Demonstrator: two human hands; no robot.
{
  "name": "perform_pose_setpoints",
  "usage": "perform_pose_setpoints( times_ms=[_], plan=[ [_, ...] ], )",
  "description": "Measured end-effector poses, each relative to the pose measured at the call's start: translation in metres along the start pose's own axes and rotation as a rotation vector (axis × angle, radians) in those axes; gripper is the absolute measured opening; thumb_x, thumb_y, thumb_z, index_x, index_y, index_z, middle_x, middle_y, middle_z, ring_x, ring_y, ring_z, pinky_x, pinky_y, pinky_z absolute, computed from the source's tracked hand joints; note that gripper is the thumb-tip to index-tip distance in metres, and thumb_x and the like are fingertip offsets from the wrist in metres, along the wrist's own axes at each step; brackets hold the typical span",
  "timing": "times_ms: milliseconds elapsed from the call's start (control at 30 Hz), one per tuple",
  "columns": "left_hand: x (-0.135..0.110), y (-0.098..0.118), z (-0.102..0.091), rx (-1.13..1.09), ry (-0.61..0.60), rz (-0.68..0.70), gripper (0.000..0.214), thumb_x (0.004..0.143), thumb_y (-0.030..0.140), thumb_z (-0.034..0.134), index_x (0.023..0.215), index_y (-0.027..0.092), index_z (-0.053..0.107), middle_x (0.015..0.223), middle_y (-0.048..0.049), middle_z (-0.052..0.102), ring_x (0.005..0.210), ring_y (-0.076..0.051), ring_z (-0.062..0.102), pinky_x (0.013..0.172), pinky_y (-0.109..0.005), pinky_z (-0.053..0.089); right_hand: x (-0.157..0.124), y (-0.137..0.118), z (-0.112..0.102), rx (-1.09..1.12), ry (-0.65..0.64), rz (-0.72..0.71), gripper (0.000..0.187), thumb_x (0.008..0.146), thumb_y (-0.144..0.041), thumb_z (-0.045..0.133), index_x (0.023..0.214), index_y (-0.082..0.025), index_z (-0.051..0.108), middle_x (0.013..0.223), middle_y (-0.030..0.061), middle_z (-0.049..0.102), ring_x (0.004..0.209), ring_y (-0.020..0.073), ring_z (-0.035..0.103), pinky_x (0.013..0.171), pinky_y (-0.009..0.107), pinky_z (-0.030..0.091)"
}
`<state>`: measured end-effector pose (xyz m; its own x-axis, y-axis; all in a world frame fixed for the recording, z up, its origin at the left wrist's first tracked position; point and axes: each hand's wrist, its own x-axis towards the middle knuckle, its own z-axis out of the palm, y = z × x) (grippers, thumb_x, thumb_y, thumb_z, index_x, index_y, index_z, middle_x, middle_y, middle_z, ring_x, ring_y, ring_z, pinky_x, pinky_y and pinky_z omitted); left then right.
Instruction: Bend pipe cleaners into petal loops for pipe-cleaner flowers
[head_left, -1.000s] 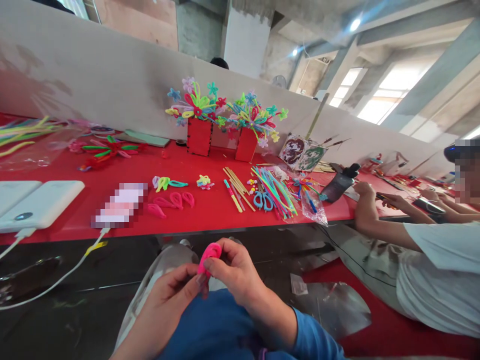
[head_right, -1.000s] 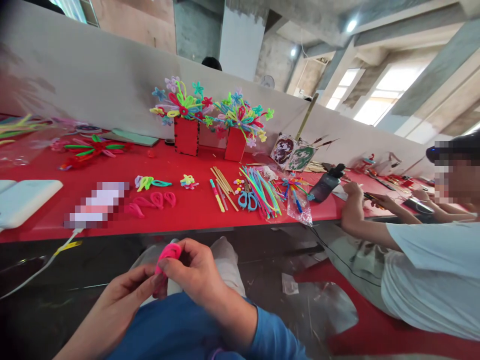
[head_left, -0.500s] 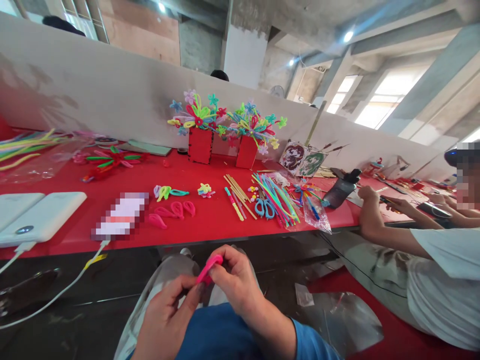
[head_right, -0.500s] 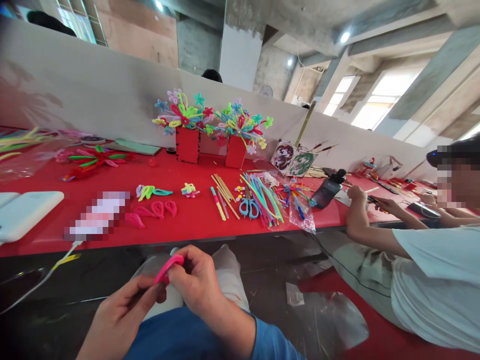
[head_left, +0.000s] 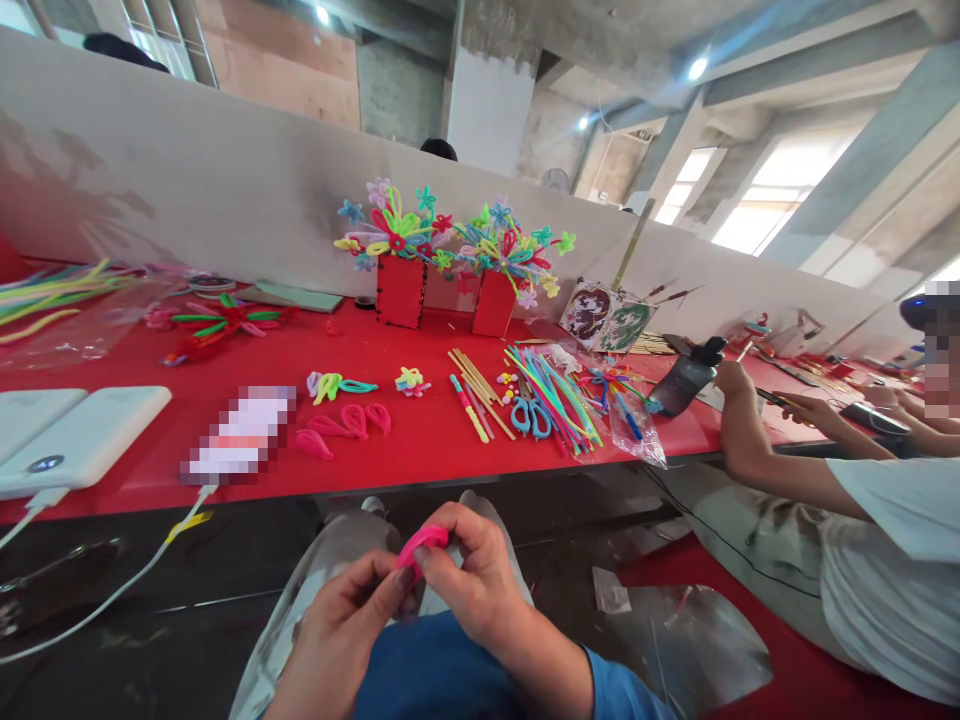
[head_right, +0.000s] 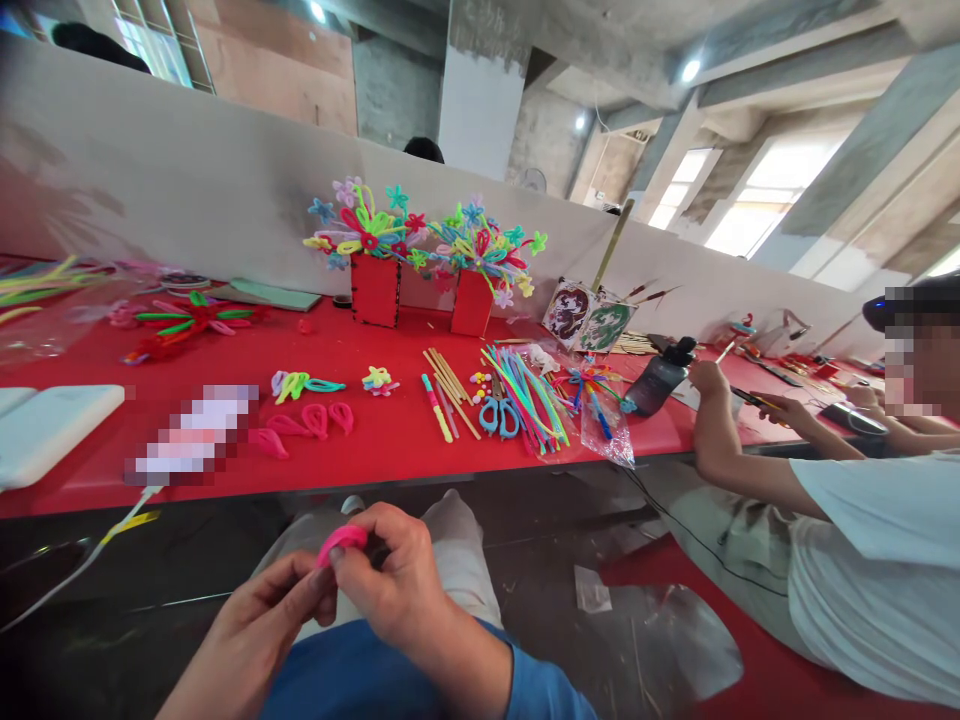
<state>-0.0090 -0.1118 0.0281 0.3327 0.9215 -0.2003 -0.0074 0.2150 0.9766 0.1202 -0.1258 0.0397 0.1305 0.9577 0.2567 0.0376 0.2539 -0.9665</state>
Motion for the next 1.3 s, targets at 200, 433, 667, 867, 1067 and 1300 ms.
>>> perform_pose_setpoints(
  times_ms=[200, 433, 667, 867, 1067, 1300],
  plan=[
    [0.002, -0.008, -0.002, -0.093, 0.065, 0.027, 0.031, 0.065, 0.047, 0.067, 0.051, 0.021, 0.060, 0.051, 0.0022, 0.054, 0.053, -0.013, 0.048, 0.053, -0.021, 0.042, 0.004, 0.009, -0.003, 0.151, -0.106, 0.167, 0.022, 0.070, -0.034, 0.063, 0.079, -0.015, 0.058, 0.067, 0.0004, 0.059, 0.058, 0.0107, 0.054, 0.055, 0.021, 0.043],
    [0.001, -0.008, -0.001, -0.131, 0.064, 0.050, 0.029, 0.063, 0.047, 0.069, 0.052, 0.021, 0.062, 0.050, 0.0019, 0.055, 0.053, -0.013, 0.049, 0.052, -0.021, 0.042, 0.002, 0.004, 0.000, 0.228, -0.179, 0.207, 0.023, 0.071, -0.039, 0.061, 0.069, -0.018, 0.052, 0.059, -0.0032, 0.053, 0.048, 0.0095, 0.053, 0.049, 0.022, 0.046],
    [0.001, -0.002, 0.004, -0.248, 0.055, -0.041, 0.030, 0.057, 0.046, 0.074, 0.050, 0.020, 0.063, 0.048, 0.0022, 0.053, 0.049, -0.011, 0.046, 0.048, -0.021, 0.042, 0.000, 0.008, -0.001, 0.119, -0.092, 0.123, 0.017, 0.072, -0.032, 0.062, 0.069, -0.017, 0.056, 0.064, -0.0008, 0.054, 0.055, 0.0100, 0.052, 0.053, 0.022, 0.044],
    [0.001, -0.004, 0.002, -0.034, 0.031, -0.018, 0.032, 0.065, 0.048, 0.067, 0.051, 0.020, 0.062, 0.050, 0.0016, 0.054, 0.052, -0.013, 0.048, 0.051, -0.021, 0.041, 0.003, 0.006, -0.002, 0.264, -0.044, 0.197, 0.026, 0.068, -0.038, 0.067, 0.072, -0.016, 0.054, 0.063, -0.0005, 0.058, 0.055, 0.0097, 0.053, 0.054, 0.022, 0.045],
    [-0.002, 0.001, 0.002, 0.060, -0.158, -0.110, 0.031, 0.063, 0.051, 0.065, 0.058, 0.020, 0.065, 0.056, 0.0007, 0.058, 0.050, -0.013, 0.048, 0.048, -0.022, 0.039, 0.006, 0.008, -0.007, 0.250, -0.061, 0.226, 0.021, 0.071, -0.035, 0.061, 0.066, -0.017, 0.050, 0.049, -0.0034, 0.054, 0.040, 0.0081, 0.048, 0.040, 0.019, 0.039],
    [0.001, -0.008, -0.004, 0.310, -0.296, -0.071, 0.033, 0.076, 0.048, 0.050, 0.060, 0.020, 0.058, 0.057, 0.0026, 0.052, 0.056, -0.014, 0.046, 0.052, -0.022, 0.038, 0.006, 0.009, -0.014, 0.209, -0.155, 0.231, 0.024, 0.069, -0.037, 0.063, 0.067, -0.016, 0.051, 0.055, -0.0027, 0.053, 0.046, 0.0071, 0.048, 0.046, 0.018, 0.039]
  ],
)
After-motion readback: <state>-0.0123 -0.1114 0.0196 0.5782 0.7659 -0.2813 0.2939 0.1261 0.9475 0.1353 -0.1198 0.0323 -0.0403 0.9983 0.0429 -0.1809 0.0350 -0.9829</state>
